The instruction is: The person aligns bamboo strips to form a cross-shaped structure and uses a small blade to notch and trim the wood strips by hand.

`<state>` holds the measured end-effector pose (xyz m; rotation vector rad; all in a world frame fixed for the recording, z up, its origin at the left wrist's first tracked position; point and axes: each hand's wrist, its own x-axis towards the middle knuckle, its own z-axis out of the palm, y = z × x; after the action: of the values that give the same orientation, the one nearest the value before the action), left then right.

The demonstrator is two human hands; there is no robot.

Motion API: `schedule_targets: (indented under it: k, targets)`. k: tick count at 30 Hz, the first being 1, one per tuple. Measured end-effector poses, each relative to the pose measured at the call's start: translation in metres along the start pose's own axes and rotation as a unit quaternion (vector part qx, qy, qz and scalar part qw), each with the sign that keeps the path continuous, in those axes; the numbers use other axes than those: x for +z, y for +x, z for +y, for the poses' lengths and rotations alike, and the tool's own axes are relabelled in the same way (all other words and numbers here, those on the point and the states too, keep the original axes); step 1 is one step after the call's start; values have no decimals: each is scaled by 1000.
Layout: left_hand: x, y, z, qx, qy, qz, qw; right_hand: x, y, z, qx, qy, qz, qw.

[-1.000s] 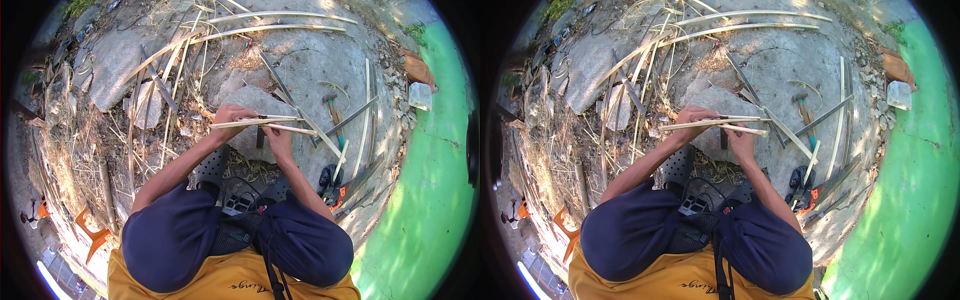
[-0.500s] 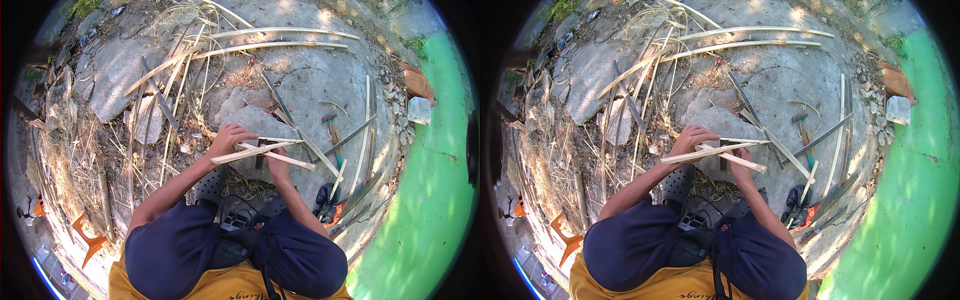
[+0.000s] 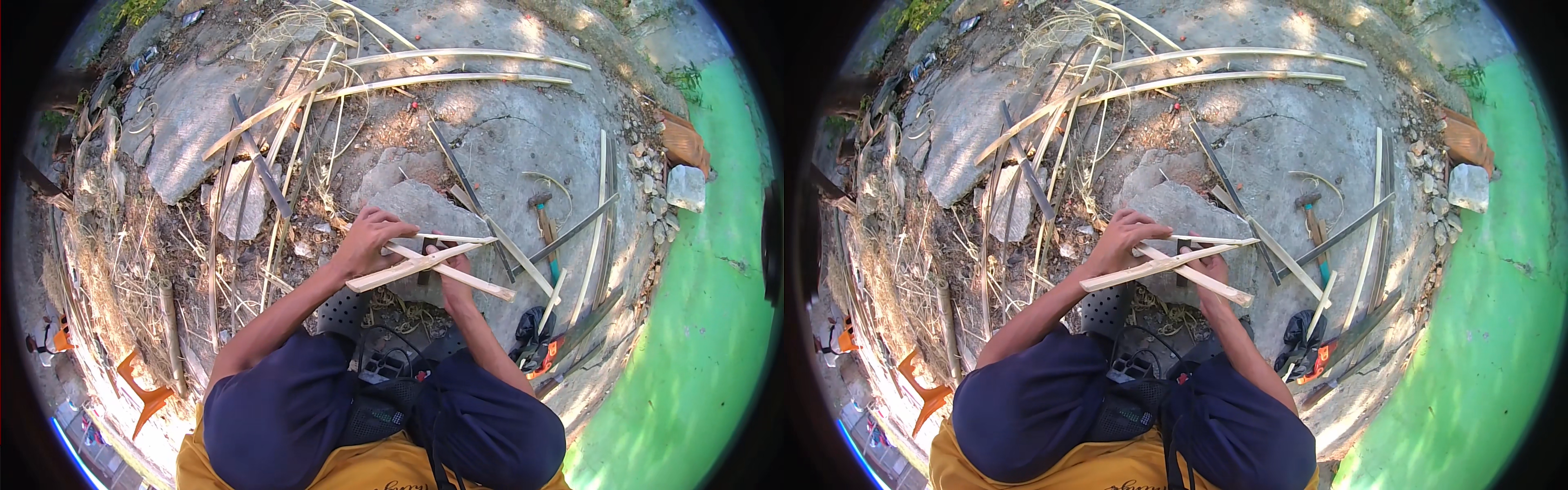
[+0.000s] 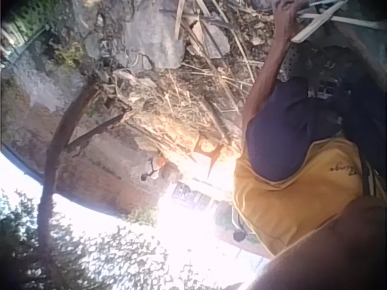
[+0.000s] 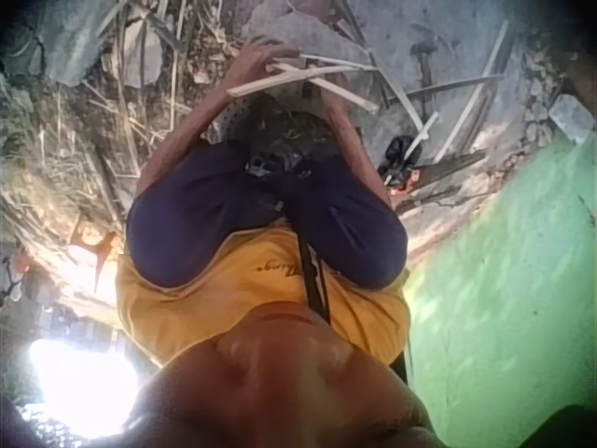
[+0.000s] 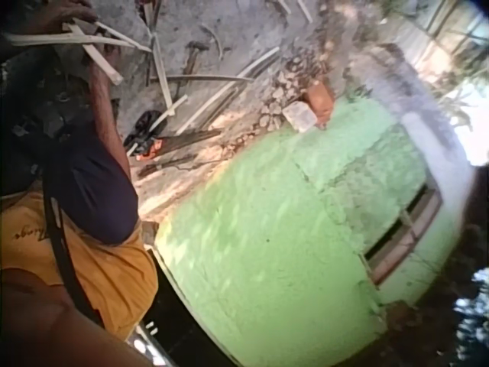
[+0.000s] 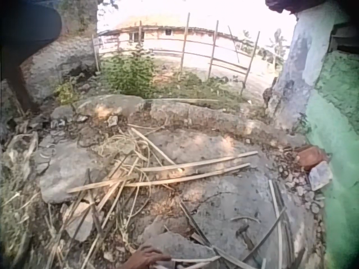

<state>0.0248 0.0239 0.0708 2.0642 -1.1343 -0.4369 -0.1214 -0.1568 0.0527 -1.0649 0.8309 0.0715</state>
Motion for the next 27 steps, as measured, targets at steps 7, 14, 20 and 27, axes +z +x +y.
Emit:
schedule_targets:
  k: [7, 14, 20, 27]
  targets:
    - [11, -2, -8, 35, -7, 27, 999, -5, 3, 2, 1, -14, -4, 1000]
    - [11, -3, -8, 41, -5, 25, 999, -6, 5, 4, -7, -38, 10, 999]
    - [7, 0, -5, 41, -11, 19, 999, -10, 8, 6, -16, -24, 11, 1000]
    - [8, 0, -1, 33, -26, 40, 998, -8, 7, 6, -10, -28, 23, 999]
